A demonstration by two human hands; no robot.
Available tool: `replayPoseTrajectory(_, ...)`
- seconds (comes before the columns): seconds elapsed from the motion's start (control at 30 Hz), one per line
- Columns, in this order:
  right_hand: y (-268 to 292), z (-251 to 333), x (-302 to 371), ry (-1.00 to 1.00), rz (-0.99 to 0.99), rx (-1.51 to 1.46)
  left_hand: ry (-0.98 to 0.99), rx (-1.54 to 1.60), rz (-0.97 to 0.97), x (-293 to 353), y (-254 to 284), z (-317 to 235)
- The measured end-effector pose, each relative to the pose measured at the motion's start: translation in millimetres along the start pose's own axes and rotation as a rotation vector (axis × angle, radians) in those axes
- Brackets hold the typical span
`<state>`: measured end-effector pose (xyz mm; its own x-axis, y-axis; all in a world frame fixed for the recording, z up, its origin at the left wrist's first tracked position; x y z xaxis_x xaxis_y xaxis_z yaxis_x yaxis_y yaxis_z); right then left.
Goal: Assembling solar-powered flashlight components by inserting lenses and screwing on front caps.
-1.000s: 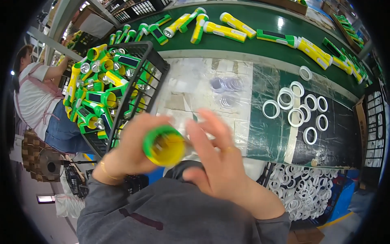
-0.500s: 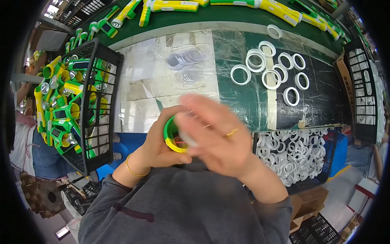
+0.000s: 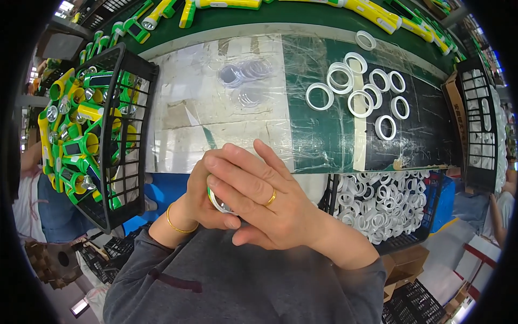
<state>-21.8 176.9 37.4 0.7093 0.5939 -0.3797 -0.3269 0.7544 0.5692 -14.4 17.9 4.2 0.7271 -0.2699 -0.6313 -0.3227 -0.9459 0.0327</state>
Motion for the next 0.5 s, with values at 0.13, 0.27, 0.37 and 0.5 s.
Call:
replayPoseTrajectory(0.13, 5, -2, 0, 0.053, -0.011, 0.126, -0.029, -0.03, 0.064, -9, 2, -4)
replayPoseTrajectory(0.27, 21, -5, -1, -0.037, -0.19, -0.115, -0.085, -0.085, 0.037, -11, 3, -10)
replayPoseTrajectory(0.37, 29, -49, 0, -0.457, -0.402, -0.174, 0.026, 0.085, 0.004, -6, 4, -8)
replayPoseTrajectory(0.5, 7, -118, -10, -0.759, -0.337, -0.163, 0.127, 0.009, -0.096, -4, 12, -14)
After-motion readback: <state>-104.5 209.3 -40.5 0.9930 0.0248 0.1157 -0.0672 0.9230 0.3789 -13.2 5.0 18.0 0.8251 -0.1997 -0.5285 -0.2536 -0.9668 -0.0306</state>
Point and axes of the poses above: each hand's wrist, its own x-axis away from the middle knuckle, its own y-axis out of the back of the hand, z = x × y, the point moved 2 cm from there along -x, towards the middle knuckle, and after that the axes turned 14 degrees about -y, right-handed, at the moved point
